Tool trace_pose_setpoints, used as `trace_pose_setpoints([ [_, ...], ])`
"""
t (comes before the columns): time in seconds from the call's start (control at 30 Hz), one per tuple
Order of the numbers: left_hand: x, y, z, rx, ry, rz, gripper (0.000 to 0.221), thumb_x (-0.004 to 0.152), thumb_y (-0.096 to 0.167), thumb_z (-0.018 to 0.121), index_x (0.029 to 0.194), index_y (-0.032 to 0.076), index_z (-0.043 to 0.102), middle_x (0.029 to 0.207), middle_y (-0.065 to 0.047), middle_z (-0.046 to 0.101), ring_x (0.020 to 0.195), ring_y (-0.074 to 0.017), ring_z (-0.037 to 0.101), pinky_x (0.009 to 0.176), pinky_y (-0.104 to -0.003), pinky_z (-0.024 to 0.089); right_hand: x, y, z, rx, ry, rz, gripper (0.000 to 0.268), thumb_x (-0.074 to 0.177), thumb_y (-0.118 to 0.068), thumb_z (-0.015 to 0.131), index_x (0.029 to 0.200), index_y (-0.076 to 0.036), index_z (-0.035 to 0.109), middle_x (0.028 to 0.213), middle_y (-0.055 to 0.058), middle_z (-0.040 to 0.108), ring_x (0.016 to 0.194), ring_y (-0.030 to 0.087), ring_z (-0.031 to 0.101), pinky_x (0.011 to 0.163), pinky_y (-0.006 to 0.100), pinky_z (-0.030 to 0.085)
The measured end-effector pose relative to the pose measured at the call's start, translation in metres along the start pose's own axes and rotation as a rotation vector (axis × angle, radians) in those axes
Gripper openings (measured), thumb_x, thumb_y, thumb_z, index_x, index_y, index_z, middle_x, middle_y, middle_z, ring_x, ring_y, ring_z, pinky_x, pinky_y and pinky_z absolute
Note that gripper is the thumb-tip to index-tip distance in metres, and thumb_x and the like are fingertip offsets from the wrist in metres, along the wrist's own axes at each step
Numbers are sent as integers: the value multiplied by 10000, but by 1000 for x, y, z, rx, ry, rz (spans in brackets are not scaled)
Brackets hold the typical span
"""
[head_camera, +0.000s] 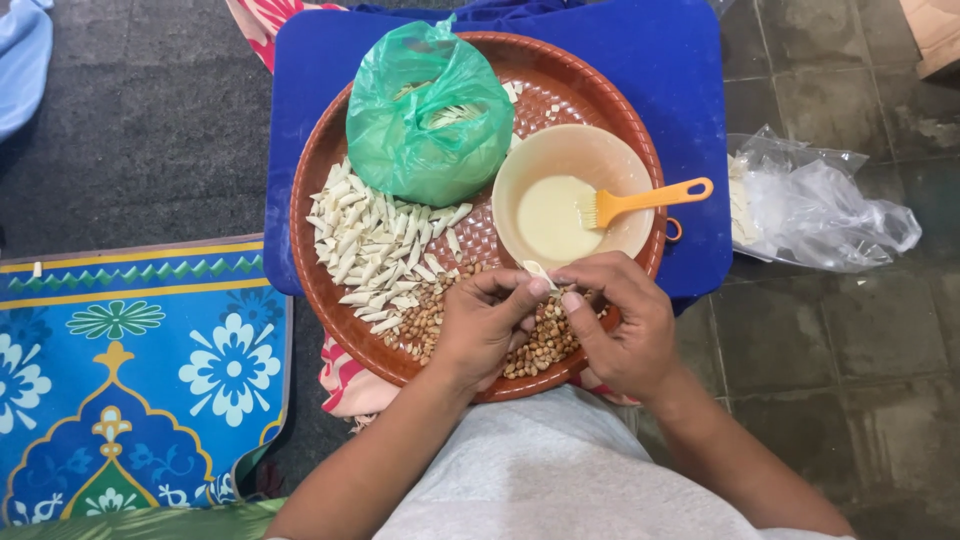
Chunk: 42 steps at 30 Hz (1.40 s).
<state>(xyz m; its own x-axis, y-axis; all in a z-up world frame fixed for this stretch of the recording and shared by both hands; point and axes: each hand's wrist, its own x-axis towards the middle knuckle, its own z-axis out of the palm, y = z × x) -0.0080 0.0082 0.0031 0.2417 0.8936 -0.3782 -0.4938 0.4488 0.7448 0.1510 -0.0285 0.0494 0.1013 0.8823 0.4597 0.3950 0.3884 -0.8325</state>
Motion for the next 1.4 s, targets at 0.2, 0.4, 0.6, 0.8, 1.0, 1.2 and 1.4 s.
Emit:
trace_pose_setpoints([
  [0.2, 4, -7, 2, 76, -23, 123, 160, 807, 8, 886, 788, -25, 731, 704, -128, 653, 476, -118, 558, 312, -187, 395, -5, 6, 2, 16, 21, 93, 138, 943, -136, 707, 1012, -60, 801, 904, 122, 717, 758, 195, 672, 671, 324, 555],
  [0.4, 2, -3, 6, 167, -56, 201, 144, 784, 32, 910, 794, -10, 773, 807, -130, 728, 548, -90, 573, 372, -187, 439, -5, 11, 2, 206, 27, 320, 105, 923, -123, 742, 954, -36, 792, 769, 90, 706, 621, 95, 601, 524, 258, 536],
  [0.6, -3, 5, 11, 223, -125, 284, 118, 803, 48, 900, 879, 9, 818, 879, -130, 763, 642, -77, 606, 473, -202, 473, -6, 13, 0, 288, 41, 452, 106, 913, -103, 742, 969, -14, 763, 696, 101, 673, 484, 102, 572, 419, 251, 518],
  [0.8, -6, 11, 16, 237, -134, 280, 123, 834, 56, 871, 922, -10, 817, 879, -125, 761, 614, -80, 611, 478, -196, 483, -6, 16, 0, 287, 44, 434, 141, 897, -95, 758, 993, 8, 763, 692, 127, 682, 455, 125, 589, 412, 270, 537],
  [1.0, -4, 4, 12, 241, -117, 268, 169, 803, 43, 894, 920, -41, 807, 872, -116, 755, 679, -78, 599, 544, -210, 485, -9, 18, -1, 307, 43, 388, 120, 900, -90, 749, 964, 7, 782, 712, 122, 687, 482, 135, 616, 438, 285, 567],
  [1.2, -10, 21, 10, 311, -215, 131, 42, 873, -9, 794, 869, -21, 754, 886, -47, 714, 729, -87, 572, 652, -201, 468, -4, 4, -14, 280, -104, 342, 125, 944, -18, 616, 990, 17, 727, 917, 46, 698, 768, 107, 573, 712, 232, 480],
  [1.4, -9, 17, 5, 276, -251, 116, 42, 892, -26, 765, 919, -12, 735, 829, -13, 660, 667, -51, 510, 597, -180, 405, 2, 4, -18, 195, -97, 302, 103, 944, -50, 621, 970, -13, 714, 864, 38, 681, 732, 105, 561, 689, 233, 479],
])
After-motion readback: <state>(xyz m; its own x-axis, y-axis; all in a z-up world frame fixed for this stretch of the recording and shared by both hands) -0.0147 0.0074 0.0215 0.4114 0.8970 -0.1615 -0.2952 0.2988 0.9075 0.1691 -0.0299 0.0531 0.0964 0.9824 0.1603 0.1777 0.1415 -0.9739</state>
